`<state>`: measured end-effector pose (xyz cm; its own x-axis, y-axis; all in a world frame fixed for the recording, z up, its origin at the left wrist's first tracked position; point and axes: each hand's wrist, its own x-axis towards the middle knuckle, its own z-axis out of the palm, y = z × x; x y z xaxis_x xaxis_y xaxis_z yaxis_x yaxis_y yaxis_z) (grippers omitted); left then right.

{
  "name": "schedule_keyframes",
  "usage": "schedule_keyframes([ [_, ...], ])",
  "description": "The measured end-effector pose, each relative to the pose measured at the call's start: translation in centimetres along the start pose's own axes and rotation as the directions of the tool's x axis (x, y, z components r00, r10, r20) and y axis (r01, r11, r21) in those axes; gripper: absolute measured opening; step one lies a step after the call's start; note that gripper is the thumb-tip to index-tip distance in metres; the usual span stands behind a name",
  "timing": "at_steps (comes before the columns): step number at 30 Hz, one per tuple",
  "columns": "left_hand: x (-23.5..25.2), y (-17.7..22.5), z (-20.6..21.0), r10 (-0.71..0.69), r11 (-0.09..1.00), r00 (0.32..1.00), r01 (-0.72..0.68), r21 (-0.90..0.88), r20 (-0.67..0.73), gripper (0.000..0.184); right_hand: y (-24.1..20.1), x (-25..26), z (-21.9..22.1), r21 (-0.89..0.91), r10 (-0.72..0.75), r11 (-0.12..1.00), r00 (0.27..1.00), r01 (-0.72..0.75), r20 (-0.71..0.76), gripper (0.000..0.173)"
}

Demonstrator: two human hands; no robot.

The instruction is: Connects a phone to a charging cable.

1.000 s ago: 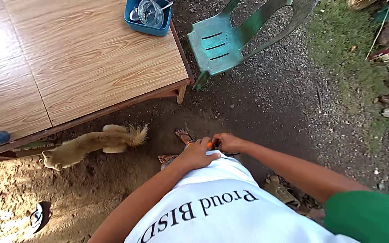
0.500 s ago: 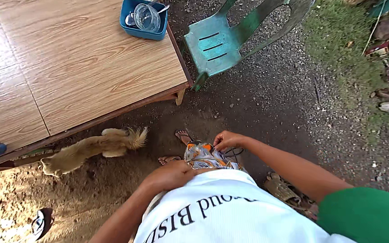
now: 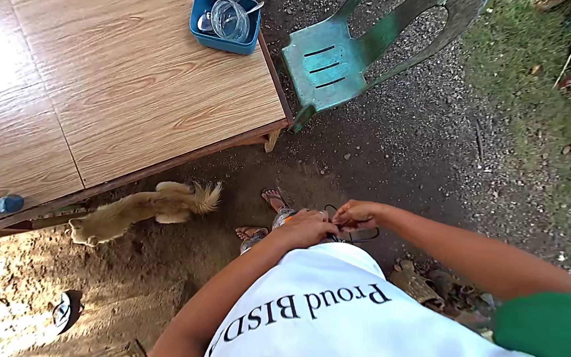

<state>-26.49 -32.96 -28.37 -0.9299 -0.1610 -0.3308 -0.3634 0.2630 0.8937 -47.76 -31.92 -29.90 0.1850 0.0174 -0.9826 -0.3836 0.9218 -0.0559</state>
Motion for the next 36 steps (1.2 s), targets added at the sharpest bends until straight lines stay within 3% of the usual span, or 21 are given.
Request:
schedule_keyframes([
  [3, 0.3, 0.3, -0.7, -0.041, 0.998, 0.997, 0.044, -0.052, 0.062, 0.027, -0.4, -0.6, 0.0, -0.052, 0.065, 0.997, 0.998, -0.065, -0.004, 0.013],
  [6, 0.5, 0.4, -1.2, -0.078, 0.994, 0.989, 0.086, -0.061, 0.124, 0.029, 0.5, 0.5, 1.3, 0.035, 0.102, 0.994, 0.995, -0.102, -0.010, 0.021],
  [9, 0.8, 1.4, 0.0, -0.142, 0.987, 0.990, 0.140, 0.074, 0.023, 0.028, 1.7, 0.9, 1.5, 0.099, 0.110, 0.989, 0.993, -0.106, -0.037, 0.017],
  [12, 1.4, 2.7, 0.5, -0.204, 0.958, 0.975, 0.216, 0.186, -0.084, 0.032, 1.4, -0.9, 0.1, -0.005, 0.134, 0.991, 0.990, -0.134, -0.039, 0.017],
  [15, 2.3, 3.0, 0.6, -0.101, 0.973, 0.976, 0.138, 0.187, -0.192, 0.032, 0.9, -1.5, -0.4, 0.006, 0.149, 0.989, 0.988, -0.149, -0.040, 0.017],
  [20, 1.9, 2.4, 3.1, 0.098, 0.983, 0.925, -0.034, 0.178, -0.366, 0.026, 3.7, 1.3, 2.7, 0.140, 0.028, 0.990, 1.000, -0.029, 0.003, 0.029],
  [25, 1.5, 2.2, 2.9, 0.145, 0.976, 0.916, -0.072, 0.203, -0.375, 0.025, 4.0, -0.4, 1.7, 0.303, 0.184, 0.945, 0.967, -0.124, -0.178, 0.018],
  [27, 1.5, 2.3, 2.6, 0.156, 0.975, 0.898, -0.074, 0.209, -0.412, 0.024, 3.4, -1.4, 2.5, 0.255, 0.135, 0.965, 0.958, -0.069, -0.252, 0.015],
  [28, 1.6, 2.2, 2.6, 0.150, 0.976, 0.894, -0.065, 0.209, -0.423, 0.024, 3.1, -1.5, 3.5, 0.171, 0.033, 0.985, 0.967, 0.011, -0.254, 0.016],
  [30, 1.7, 2.0, 2.5, 0.121, 0.976, 0.901, -0.033, 0.214, -0.417, 0.024, 2.9, -0.7, 4.8, -0.146, -0.270, 0.958, 0.952, 0.248, -0.148, 0.021],
  [31, 1.6, 1.9, 2.6, 0.091, 0.980, 0.908, -0.009, 0.199, -0.408, 0.025, 2.5, 0.0, 5.1, -0.232, -0.289, 0.937, 0.952, 0.261, -0.096, 0.023],
  [32, 1.4, 1.7, 2.6, 0.055, 0.983, 0.919, 0.019, 0.182, -0.390, 0.027, 2.1, 0.8, 5.0, -0.213, -0.238, 0.953, 0.967, 0.215, -0.090, 0.024],
  [34, 0.9, 1.5, 1.8, -0.023, 0.988, 0.955, 0.066, 0.138, -0.295, 0.029, 1.3, 2.0, 4.2, 0.002, -0.090, 0.996, 0.993, 0.090, -0.075, 0.022],
  [36, 0.2, 1.9, 0.8, -0.109, 0.994, 0.989, 0.112, 0.022, -0.103, 0.034, 1.1, 1.5, 2.6, -0.039, -0.071, 0.997, 0.996, 0.073, 0.057, 0.024],
])
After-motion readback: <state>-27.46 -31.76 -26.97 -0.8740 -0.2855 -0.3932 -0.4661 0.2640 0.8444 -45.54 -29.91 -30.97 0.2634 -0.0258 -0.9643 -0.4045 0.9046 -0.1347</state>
